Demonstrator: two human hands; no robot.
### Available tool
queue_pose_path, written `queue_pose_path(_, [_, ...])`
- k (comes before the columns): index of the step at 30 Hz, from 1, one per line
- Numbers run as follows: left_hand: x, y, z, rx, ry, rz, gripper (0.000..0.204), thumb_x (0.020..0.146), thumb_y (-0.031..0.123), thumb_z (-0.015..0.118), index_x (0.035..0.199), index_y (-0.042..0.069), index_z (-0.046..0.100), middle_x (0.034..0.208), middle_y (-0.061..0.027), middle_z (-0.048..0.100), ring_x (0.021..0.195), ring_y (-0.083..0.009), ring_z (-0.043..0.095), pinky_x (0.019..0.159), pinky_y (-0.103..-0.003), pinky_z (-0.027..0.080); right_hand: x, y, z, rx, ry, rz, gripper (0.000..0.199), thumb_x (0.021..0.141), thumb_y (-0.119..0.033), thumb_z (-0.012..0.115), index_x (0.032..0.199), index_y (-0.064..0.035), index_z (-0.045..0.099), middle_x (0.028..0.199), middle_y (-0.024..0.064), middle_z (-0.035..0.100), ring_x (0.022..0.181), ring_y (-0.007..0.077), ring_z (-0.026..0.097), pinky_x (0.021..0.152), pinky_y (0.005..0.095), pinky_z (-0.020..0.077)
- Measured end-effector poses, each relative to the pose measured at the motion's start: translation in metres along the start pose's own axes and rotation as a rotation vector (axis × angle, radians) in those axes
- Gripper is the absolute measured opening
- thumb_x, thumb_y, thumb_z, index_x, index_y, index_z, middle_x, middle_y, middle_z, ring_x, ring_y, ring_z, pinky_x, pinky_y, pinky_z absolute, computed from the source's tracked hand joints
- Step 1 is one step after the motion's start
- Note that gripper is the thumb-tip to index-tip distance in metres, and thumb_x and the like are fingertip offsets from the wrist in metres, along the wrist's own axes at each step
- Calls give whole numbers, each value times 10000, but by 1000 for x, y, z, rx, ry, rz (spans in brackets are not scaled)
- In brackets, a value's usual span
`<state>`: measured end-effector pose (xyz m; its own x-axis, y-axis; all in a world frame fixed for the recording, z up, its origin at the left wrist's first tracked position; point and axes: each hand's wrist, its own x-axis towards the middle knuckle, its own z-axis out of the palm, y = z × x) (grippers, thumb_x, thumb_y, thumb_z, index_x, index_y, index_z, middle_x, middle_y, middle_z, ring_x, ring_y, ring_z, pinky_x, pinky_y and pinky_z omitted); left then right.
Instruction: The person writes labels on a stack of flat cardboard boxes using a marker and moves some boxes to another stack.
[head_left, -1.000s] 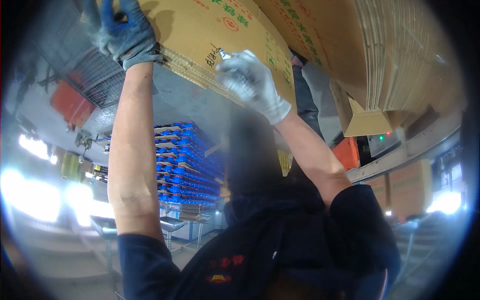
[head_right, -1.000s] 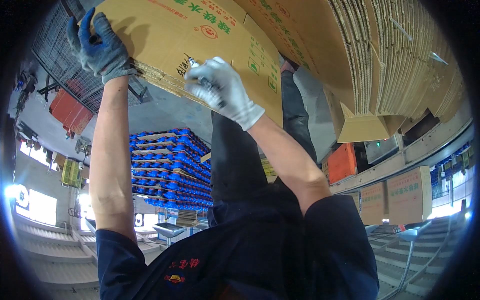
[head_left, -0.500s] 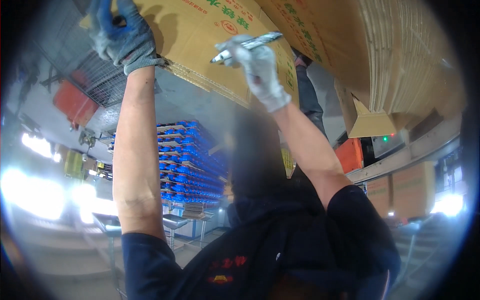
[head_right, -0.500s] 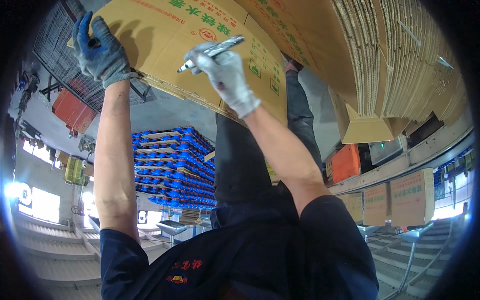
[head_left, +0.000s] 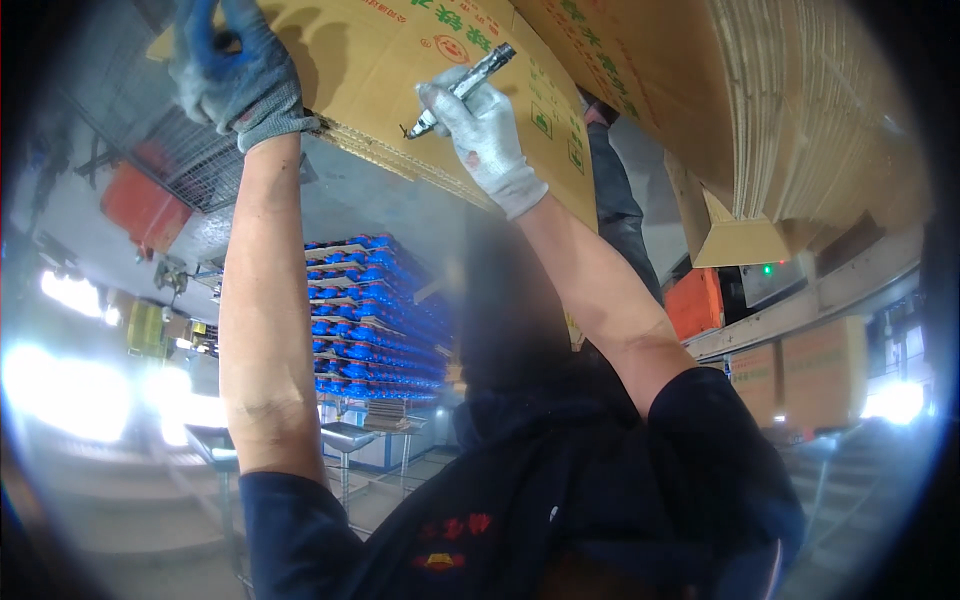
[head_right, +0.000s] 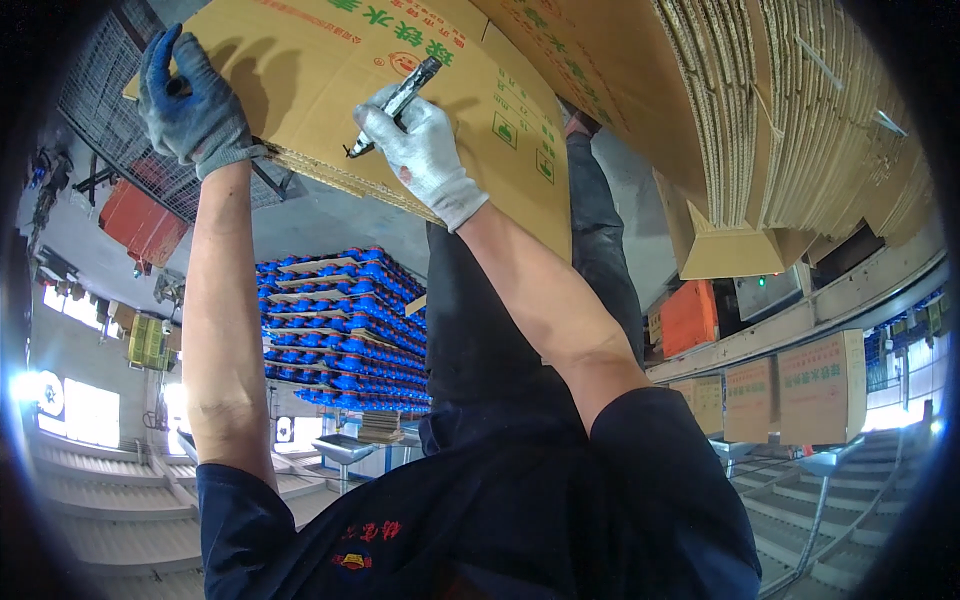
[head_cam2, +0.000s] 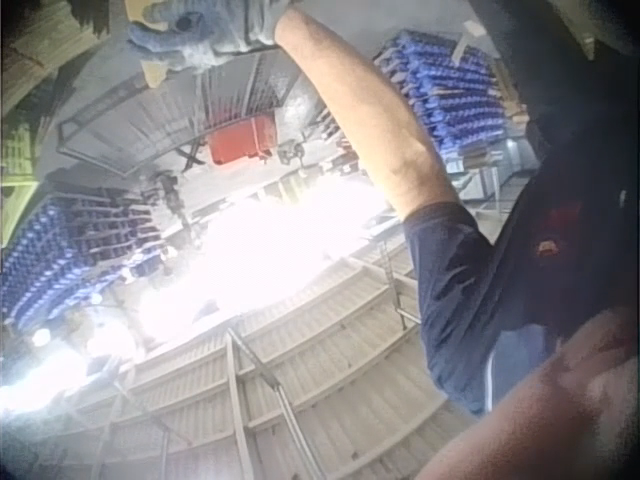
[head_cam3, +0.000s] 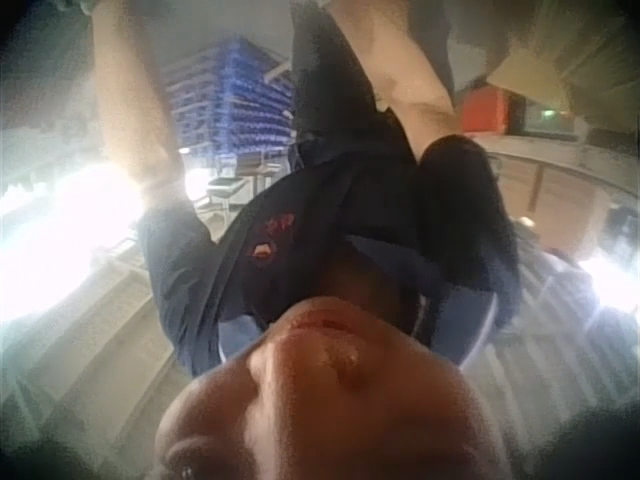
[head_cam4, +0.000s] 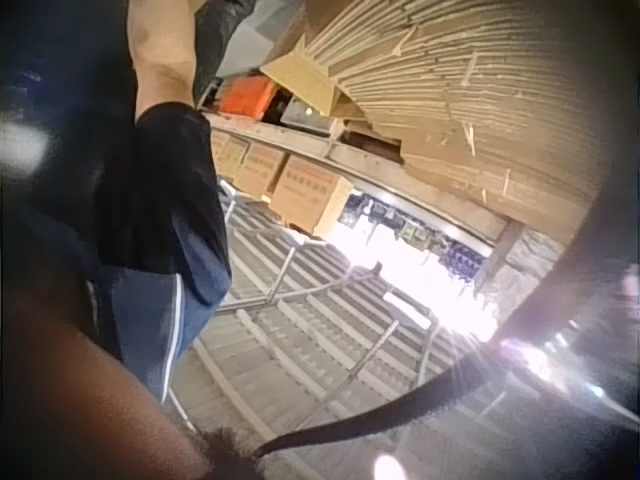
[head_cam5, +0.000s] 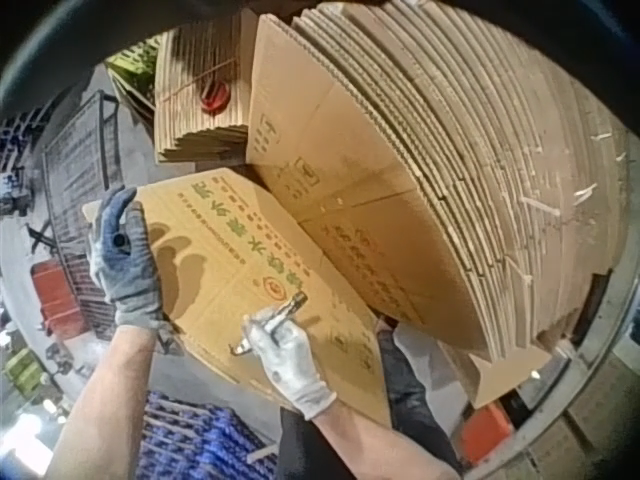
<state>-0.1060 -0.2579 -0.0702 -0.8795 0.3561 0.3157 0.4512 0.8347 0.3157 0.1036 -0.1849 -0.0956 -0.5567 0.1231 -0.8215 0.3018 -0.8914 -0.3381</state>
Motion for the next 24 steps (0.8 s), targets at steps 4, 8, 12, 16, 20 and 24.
queue_pose_path(4, [0, 1, 2, 21, 17, 28, 232, 890, 322, 641, 1000, 131, 716, 1021, -52, 694, 800, -184, 658, 690, -284, 526, 1, -5, 3, 86, 74, -23, 92, 881, -80, 656, 824, -37, 598, 651, -16, 528, 470, 20, 408, 386, 195, 293])
queue_pose_path(8, [0, 2, -1, 28, -15, -11, 236, 887, 325, 646, 1001, 131, 717, 1022, -50, 694, 789, -182, 655, 689, -282, 526, -1, -8, 4, 36, 33, 15, 72, 878, -70, 650, 838, -31, 605, 683, -12, 542, 561, 48, 462, 505, 195, 370])
queue_pose_path(12, [0, 4, 3, 27, -3, -4, 242, 884, 334, 651, 1006, 137, 717, 1035, -47, 692, 794, -177, 649, 697, -287, 525, -2, -7, 2, 103, 57, -32, 73, 876, -65, 664, 848, -25, 610, 672, -14, 541, 555, 40, 462, 473, 186, 350])
queue_pose_path(16, [-1, 1, 0, 3, -8, -31, 244, 882, 345, 652, 1012, 148, 715, 1040, -42, 690, 809, -176, 646, 703, -292, 524, -4, -6, 1, 36, 19, 36, 55, 872, -32, 642, 832, -21, 606, 659, -15, 536, 537, 40, 449, 476, 199, 357])
queue_pose_path(20, [-3, -1, 0, 42, -22, -53, 255, 882, 361, 649, 1008, 149, 715, 1035, -39, 690, 787, -176, 644, 702, -297, 524, -1, -12, 6, 99, 102, -42, 103, 875, -72, 664, 810, -35, 593, 666, -25, 519, 554, 41, 444, 499, 206, 364])
queue_pose_path(24, [-2, -8, 3, 28, 3, -9, 256, 878, 363, 650, 1006, 150, 715, 1026, -36, 692, 768, -172, 641, 697, -301, 523, 0, -10, 7, 45, 66, -36, 104, 878, -79, 655, 805, -38, 594, 663, -21, 521, 572, 50, 457, 528, 210, 383])
